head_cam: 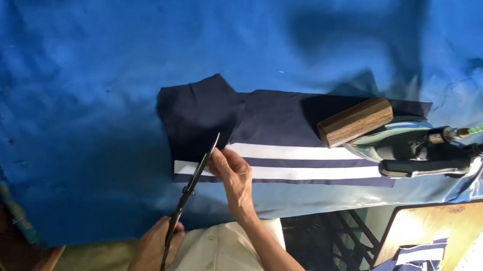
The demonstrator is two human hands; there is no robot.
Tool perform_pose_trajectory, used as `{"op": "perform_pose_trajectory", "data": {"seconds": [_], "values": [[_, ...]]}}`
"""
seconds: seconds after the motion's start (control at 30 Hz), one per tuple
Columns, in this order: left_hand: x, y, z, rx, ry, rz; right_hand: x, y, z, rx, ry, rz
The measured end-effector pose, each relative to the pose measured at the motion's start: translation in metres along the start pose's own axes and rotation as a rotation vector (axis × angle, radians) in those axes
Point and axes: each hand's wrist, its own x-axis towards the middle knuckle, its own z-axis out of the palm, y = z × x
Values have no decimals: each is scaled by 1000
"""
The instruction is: The person cuts a dark blue fabric with white stripes using shears, then irons the fabric with a steam iron. They continue cutting along the white stripes and trim the edges of the fabric pieces.
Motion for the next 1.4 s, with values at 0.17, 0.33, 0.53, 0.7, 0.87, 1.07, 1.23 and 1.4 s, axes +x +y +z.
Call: {"op": "perform_pose_trajectory", "data": {"seconds": [0.17,0.33,0.53,0.7,0.87,1.07,1.23,1.4], "values": [[15,-4,7,16,19,77,7,19,-6,31,28,-27],[21,-9,9,29,24,89,7,18,-6,27,25,-31],[33,-27,20,27,83,161,10,21,-9,32,52,28],[40,-44,28,68,170,232,8,15,-8,29,48,50],[35,-27,22,42,145,221,8,11,-9,17,23,40],[36,12,6,45,78,174,6,4,-7,-8,6,56],[58,-9,25,159,217,163,9,6,-10,38,22,95],[45,20,9,-7,144,192,9,5,-10,30,4,82]]}}
